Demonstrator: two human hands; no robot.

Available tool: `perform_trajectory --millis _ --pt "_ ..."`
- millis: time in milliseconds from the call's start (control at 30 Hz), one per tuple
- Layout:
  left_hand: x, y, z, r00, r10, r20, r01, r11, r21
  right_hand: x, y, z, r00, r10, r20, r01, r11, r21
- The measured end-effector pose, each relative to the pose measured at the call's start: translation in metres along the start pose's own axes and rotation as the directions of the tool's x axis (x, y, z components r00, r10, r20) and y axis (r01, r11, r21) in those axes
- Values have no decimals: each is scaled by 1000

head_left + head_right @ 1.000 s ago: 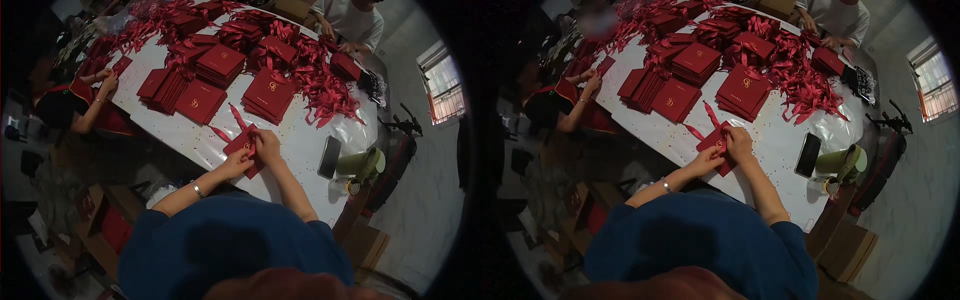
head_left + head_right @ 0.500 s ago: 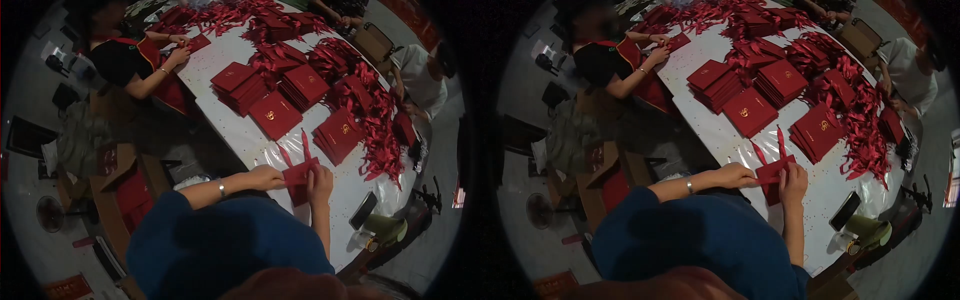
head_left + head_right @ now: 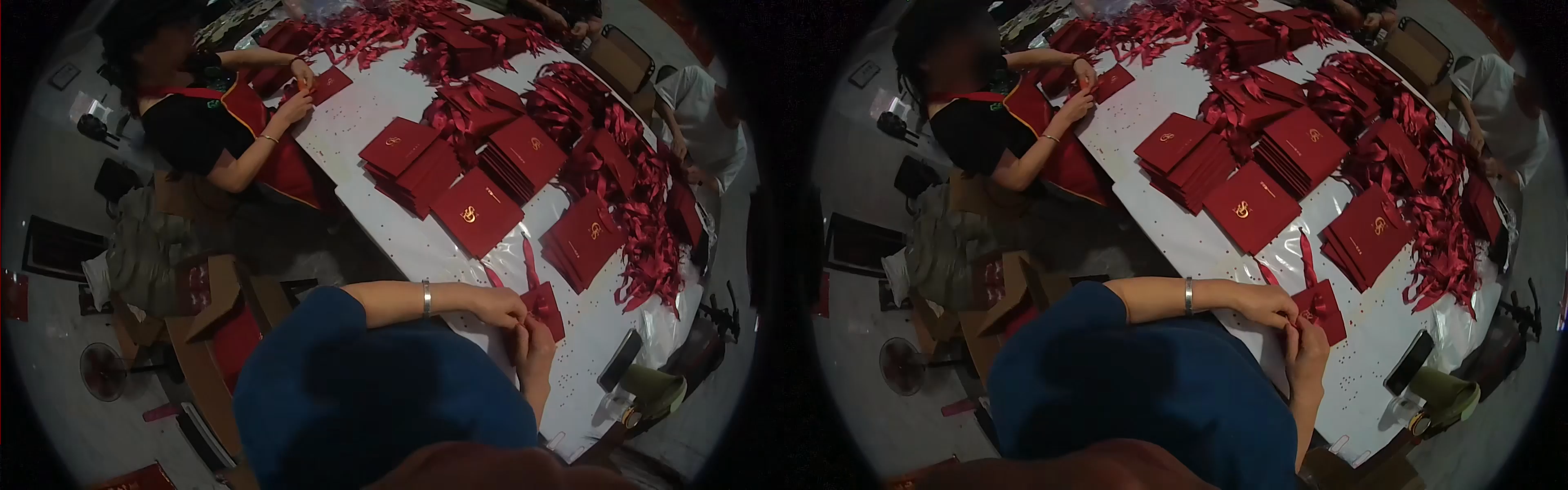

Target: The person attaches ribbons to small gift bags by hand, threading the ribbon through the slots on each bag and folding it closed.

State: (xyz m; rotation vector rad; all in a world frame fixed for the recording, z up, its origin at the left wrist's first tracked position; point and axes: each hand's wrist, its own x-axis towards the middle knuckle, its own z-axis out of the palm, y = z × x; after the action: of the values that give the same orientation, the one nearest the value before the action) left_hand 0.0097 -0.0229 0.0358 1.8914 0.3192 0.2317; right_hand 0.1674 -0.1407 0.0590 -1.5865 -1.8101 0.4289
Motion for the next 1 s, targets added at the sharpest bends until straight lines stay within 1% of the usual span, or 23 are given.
perform_trajectory --millis 67,100,167,200,233,300,367,400,433,467,500,533,567,600,633,667,700,767,800,833,867,933,1000 --pt "11 -9 6 1000 -27 -3 27 998 -57 -4 4 -4 1000 23 -8 -23 1000 8" --pt "13 -10 9 999 -38 -8 37 992 -120 -4 -1 -13 995 91 28 -91 996 -5" --pt "17 -10 15 988 -144 48 152 949 -276 -9 2 -24 995 67 72 -66 998 -11" --pt "18 -8 16 986 -161 52 169 920 -355 -12 4 -30 991 86 107 -85 996 -11" --pt "17 -2 17 976 -216 23 204 878 -434 -14 9 -34 986 90 139 -91 996 2" --pt "16 0 22 910 -410 -60 317 782 -536 -17 19 -41 981 126 146 -126 992 -12" --pt "18 -6 31 861 -373 -344 203 875 -439 -21 33 -43 987 127 97 -122 991 -52" --pt "19 -15 34 830 -318 -459 211 939 -270 -24 40 -41 993 101 60 -96 992 -84" --pt "19 -16 36 798 -282 -533 236 960 -153 -26 47 -38 997 75 9 -75 996 -55" --pt "19 -16 39 763 -234 -603 268 963 -34 -28 53 -35 997 74 13 -73 996 -52" --pt "19 -7 38 751 -255 -610 337 941 21 -29 58 -30 999 45 -4 -45 998 -41" --pt "18 -9 41 745 -260 -614 343 939 19 -31 62 -25 1000 16 -20 -16 999 -30" --pt "17 -14 44 724 -258 -640 398 914 82 -34 65 -20 1000 11 -13 -11 1000 -24" --pt "16 -15 46 703 -253 -665 451 881 142 -35 67 -13 999 -46 25 46 999 -22" --pt "13 -15 49 699 -299 -649 486 865 126 -36 68 -5 993 -102 62 104 994 -18" --pt "12 -15 49 696 -304 -650 490 863 122 -36 69 3 984 -173 44 174 984 -24" --pt "11 -16 51 686 -335 -646 475 879 49 -36 68 8 984 -169 52 170 985 -20" --pt "6 -24 55 677 -365 -640 424 903 -66 -35 66 15 974 -140 180 165 977 -136" --pt "4 -33 55 672 -368 -643 425 902 -73 -37 70 21 980 -156 120 169 979 -113" --pt "2 -40 53 654 -412 -635 353 908 -227 -37 72 22 979 -163 124 178 977 -114" --pt "0 -46 51 642 -453 -619 271 889 -370 -36 73 23 982 -174 74 180 980 -90" --pt "-1 -42 45 644 -500 -578 314 863 -397 -34 71 25 985 -172 19 173 983 -57" --pt "-3 -34 40 649 -555 -521 367 828 -425 -33 69 26 994 -99 -43 97 994 -44"
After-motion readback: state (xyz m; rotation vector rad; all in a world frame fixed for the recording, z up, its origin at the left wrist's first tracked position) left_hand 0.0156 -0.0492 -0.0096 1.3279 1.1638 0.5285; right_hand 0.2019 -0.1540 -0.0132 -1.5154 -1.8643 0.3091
